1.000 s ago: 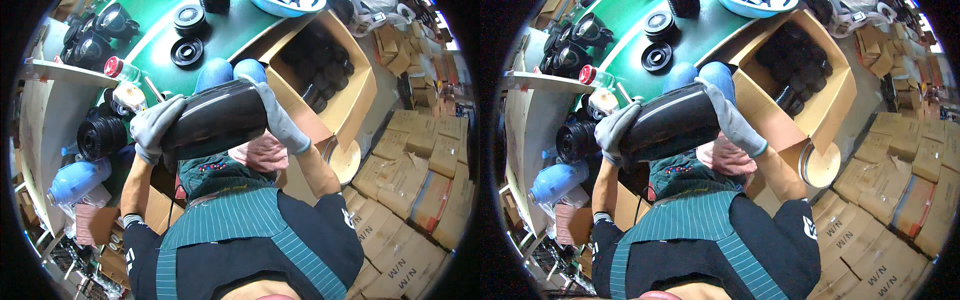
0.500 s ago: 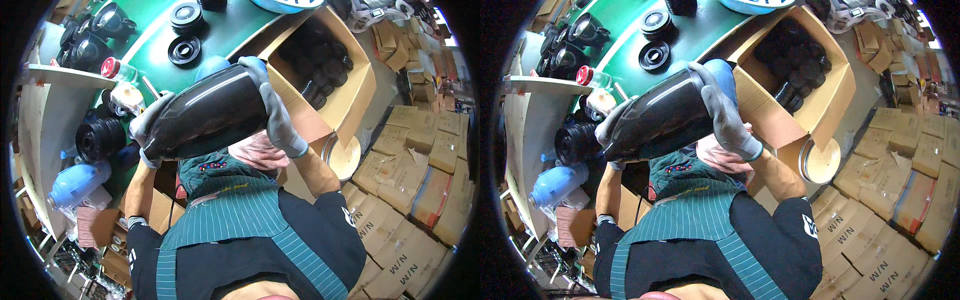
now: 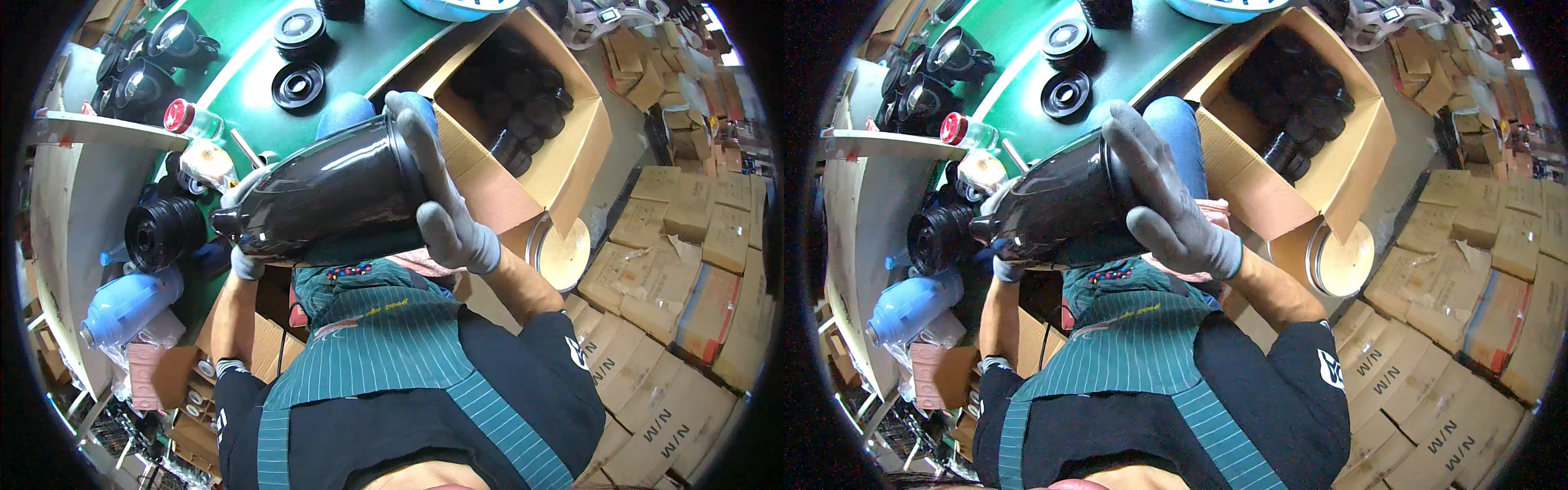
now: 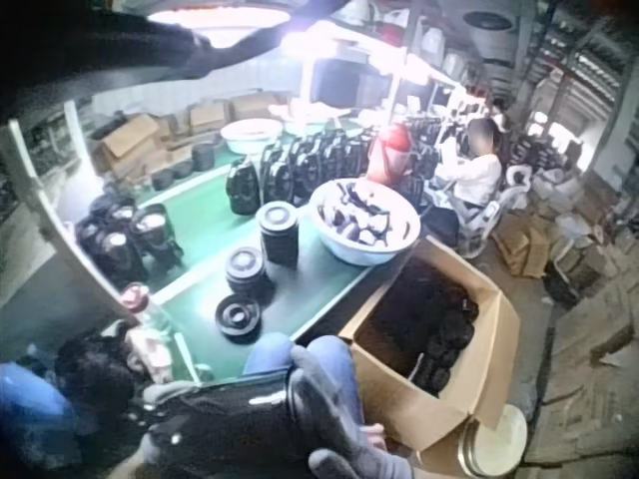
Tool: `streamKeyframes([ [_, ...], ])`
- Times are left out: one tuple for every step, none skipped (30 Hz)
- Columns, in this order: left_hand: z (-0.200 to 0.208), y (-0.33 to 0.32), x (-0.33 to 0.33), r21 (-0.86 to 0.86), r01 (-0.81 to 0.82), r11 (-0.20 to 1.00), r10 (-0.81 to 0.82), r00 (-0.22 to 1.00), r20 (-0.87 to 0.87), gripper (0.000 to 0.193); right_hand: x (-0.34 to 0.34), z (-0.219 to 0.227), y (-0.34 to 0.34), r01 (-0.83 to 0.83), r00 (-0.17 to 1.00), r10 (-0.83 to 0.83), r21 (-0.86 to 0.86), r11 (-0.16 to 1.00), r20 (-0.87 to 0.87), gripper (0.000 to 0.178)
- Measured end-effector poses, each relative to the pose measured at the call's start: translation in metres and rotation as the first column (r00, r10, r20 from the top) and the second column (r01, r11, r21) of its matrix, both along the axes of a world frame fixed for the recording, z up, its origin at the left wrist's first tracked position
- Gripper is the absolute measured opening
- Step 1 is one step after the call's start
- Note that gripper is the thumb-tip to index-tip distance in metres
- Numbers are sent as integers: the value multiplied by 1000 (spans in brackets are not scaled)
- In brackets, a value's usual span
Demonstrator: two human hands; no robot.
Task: The person repeatedly picks up black kettle bodies and circular lids, wipes the rims with a cloth, and uses a metal rod to press the lids onto the kettle bodies. The person handles the items one at a time and places the assembled units on the table.
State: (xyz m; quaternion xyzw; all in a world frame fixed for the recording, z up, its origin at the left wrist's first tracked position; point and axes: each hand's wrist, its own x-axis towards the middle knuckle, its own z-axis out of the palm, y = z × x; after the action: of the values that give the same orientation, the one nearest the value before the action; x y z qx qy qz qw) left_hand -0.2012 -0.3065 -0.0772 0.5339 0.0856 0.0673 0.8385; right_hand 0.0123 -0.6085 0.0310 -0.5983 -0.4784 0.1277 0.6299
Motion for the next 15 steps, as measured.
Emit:
streamKeyframes([
  [14, 0, 7, 165, -14, 986, 13, 1000, 6, 38, -4, -1, -1, 12, 991, -12, -3, 1000, -134, 90],
  [27, -1, 17, 391, -45, 919, 35, 999, 32, 38, -8, -2, -3, 25, 964, -26, -6, 1000, -266, 86],
  [49, -5, 26, 612, -90, 786, 61, 996, 67, 38, -11, -1, -5, 0, 939, 0, 1, 1000, -343, 76],
  [68, -9, 32, 767, -139, 627, 80, 990, 114, 38, -11, -6, -5, -17, 928, 16, 1, 1000, -372, 75],
  [81, -13, 42, 850, -165, 500, 67, 986, 152, 38, -12, -10, -6, -12, 923, 8, -8, 1000, -386, 73],
  [92, -16, 51, 898, -186, 398, 36, 982, 188, 38, -11, -13, -8, -2, 918, -5, -15, 1000, -396, 72],
  [104, -21, 57, 929, -193, 315, 3, 979, 202, 38, -10, -18, -9, 7, 918, -13, -16, 1000, -397, 70],
  [112, -24, 63, 947, -190, 261, -23, 979, 203, 38, -9, -24, -9, 20, 919, -25, -18, 1000, -394, 69],
  [117, -25, 67, 958, -181, 225, -51, 979, 197, 38, -10, -29, -10, 41, 921, -47, -23, 999, -386, 68],
  [121, -28, 71, 962, -179, 207, -69, 978, 197, 38, -7, -35, -11, 54, 927, -60, -26, 998, -370, 66],
  [119, -30, 74, 955, -188, 230, -78, 974, 211, 39, -5, -42, -13, 70, 933, -74, -25, 997, -352, 65],
  [114, -29, 75, 948, -204, 244, -65, 972, 226, 39, -6, -46, -13, 83, 937, -86, -24, 996, -339, 64],
  [106, -28, 75, 941, -220, 258, -52, 969, 241, 39, -4, -48, -14, 91, 941, -94, -27, 996, -324, 62],
  [99, -28, 74, 933, -236, 271, -38, 966, 255, 39, 4, -48, -15, 97, 947, -101, -26, 995, -306, 61],
  [94, -33, 76, 919, -216, 329, 23, 975, 221, 40, 8, -41, -14, 96, 950, -109, -58, 994, -293, 60],
])
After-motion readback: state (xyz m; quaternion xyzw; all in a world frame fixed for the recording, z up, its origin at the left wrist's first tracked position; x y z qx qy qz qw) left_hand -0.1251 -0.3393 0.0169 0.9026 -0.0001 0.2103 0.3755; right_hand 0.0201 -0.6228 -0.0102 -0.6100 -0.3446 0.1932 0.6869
